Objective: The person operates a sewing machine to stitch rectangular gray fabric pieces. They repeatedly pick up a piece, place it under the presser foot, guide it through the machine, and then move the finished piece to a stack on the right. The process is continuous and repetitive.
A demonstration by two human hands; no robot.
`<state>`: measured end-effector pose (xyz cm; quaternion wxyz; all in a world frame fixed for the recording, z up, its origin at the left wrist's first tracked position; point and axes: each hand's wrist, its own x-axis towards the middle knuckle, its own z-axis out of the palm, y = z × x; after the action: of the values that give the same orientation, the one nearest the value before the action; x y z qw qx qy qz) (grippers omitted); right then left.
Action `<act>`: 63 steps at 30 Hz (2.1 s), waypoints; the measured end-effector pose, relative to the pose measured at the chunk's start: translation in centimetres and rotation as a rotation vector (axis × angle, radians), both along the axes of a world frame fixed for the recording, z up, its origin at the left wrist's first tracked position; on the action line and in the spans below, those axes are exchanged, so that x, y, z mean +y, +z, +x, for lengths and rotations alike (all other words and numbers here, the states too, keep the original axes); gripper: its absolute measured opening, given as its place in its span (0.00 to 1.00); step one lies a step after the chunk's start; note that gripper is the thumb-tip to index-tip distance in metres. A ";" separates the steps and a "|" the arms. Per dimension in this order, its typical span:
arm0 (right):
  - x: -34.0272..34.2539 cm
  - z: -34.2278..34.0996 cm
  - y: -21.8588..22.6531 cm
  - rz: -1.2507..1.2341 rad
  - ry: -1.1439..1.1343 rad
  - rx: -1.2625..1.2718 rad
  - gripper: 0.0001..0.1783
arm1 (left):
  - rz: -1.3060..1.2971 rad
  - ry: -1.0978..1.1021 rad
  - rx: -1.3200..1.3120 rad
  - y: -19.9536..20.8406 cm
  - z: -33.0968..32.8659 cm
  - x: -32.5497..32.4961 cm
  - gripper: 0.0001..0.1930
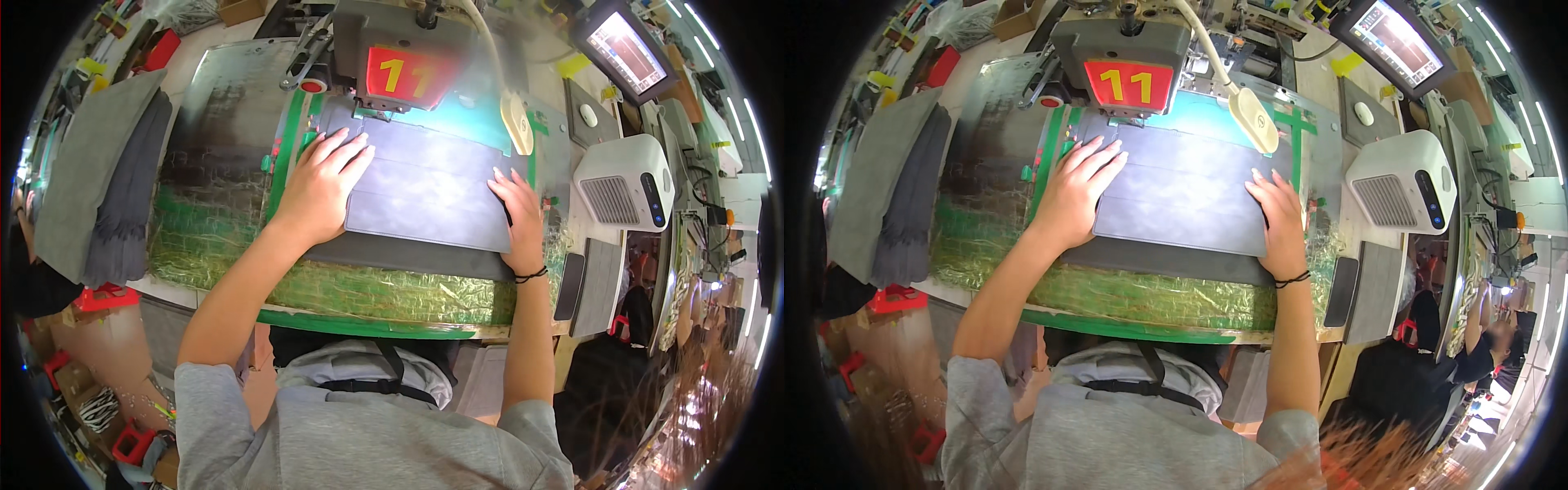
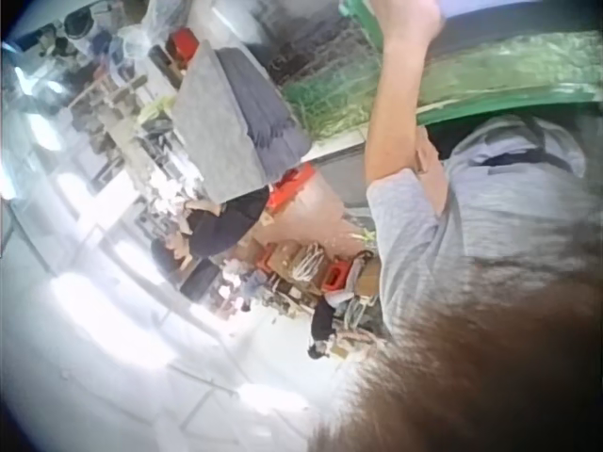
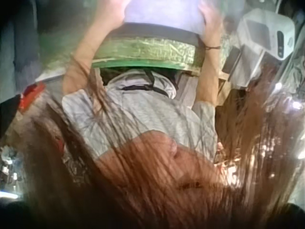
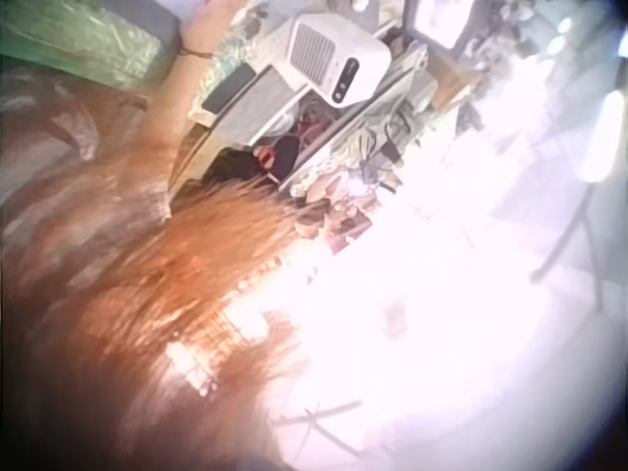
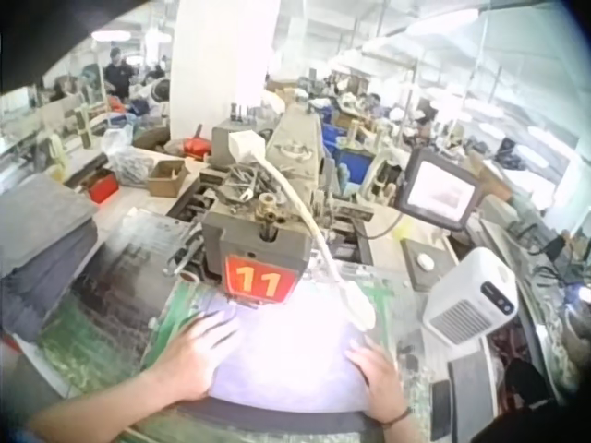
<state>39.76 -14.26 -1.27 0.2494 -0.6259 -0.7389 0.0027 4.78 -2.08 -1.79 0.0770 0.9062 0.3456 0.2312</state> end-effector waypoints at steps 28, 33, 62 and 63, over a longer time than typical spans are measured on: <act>-23.7 -3.0 0.4 -0.192 -0.488 1.595 0.23 | -0.685 -0.358 -0.737 2.2 -6.0 -9.9 0.13; -26.2 -4.7 -0.7 -0.357 -0.170 2.035 0.28 | -1.028 -0.539 -0.598 5.1 -8.2 -11.7 0.14; -70.0 -2.9 -33.1 -0.466 -2.300 1.103 0.30 | -0.946 -0.644 0.048 1.3 1.0 -24.0 0.11; -69.2 -2.0 -33.1 -0.632 -2.322 1.003 0.30 | -0.932 -0.638 0.045 1.4 1.0 -23.9 0.11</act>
<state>37.79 -83.50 -34.35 0.1959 -0.8575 0.4356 0.1914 5.83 -25.95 -0.43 0.5276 0.8407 0.1219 0.0002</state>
